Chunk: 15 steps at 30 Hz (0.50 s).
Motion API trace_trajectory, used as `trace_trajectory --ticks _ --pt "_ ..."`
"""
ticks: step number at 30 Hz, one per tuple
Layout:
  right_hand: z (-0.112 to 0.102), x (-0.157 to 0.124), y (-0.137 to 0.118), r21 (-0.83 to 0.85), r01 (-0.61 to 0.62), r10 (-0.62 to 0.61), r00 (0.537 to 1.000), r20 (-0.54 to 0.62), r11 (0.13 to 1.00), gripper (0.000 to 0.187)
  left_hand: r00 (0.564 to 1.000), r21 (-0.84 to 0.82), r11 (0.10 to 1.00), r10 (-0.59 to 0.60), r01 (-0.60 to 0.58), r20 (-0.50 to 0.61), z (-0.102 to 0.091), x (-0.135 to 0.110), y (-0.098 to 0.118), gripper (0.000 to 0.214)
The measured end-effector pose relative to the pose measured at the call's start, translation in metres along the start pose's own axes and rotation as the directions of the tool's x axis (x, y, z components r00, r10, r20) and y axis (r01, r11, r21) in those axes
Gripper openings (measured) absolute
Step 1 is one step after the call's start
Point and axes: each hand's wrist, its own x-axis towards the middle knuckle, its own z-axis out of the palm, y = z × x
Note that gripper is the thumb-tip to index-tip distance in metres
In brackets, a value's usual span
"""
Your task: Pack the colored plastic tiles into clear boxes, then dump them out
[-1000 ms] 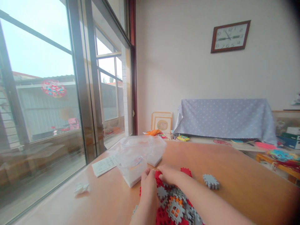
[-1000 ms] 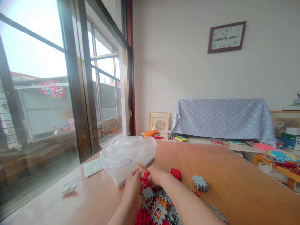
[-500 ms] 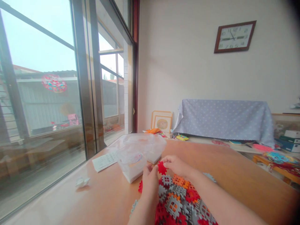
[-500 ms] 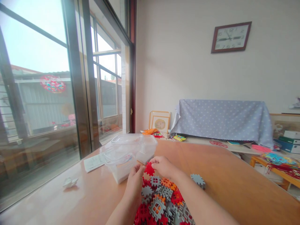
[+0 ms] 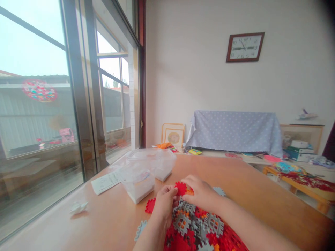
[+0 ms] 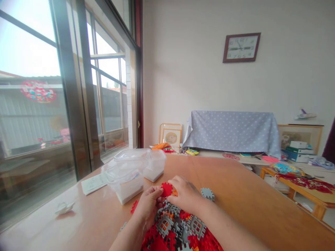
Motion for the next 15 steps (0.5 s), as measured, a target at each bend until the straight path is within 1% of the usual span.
trace_trajectory --ticks 2,4,6,10,13,15 --pt "-0.004 -0.001 -0.002 -0.037 0.023 -0.023 1.0 -0.001 0.999 0.049 1.0 -0.003 1.0 0.003 -0.003 0.021 0.001 -0.001 0.001 0.033" --pt "-0.008 0.0 0.0 -0.05 0.032 -0.032 0.999 0.007 0.998 0.047 0.999 0.005 1.0 0.016 -0.017 0.04 0.003 -0.004 0.004 0.034" --pt "-0.012 0.004 0.009 -0.044 0.003 -0.002 1.0 0.009 0.999 0.043 0.998 0.036 0.998 0.045 -0.046 0.037 0.004 -0.008 0.007 0.036" --pt "-0.021 0.017 0.044 -0.036 -0.17 0.17 0.985 -0.005 0.985 0.035 0.992 0.143 0.983 0.122 -0.118 -0.017 0.006 -0.013 0.013 0.043" --pt "-0.025 0.023 0.073 -0.053 -0.241 0.242 0.97 0.014 0.969 0.022 0.989 0.185 0.973 0.148 -0.14 -0.027 0.007 -0.015 0.016 0.045" --pt "-0.023 0.024 0.086 -0.065 -0.273 0.276 0.961 0.036 0.96 0.014 0.988 0.201 0.969 0.154 -0.144 -0.033 0.008 -0.016 0.017 0.047"
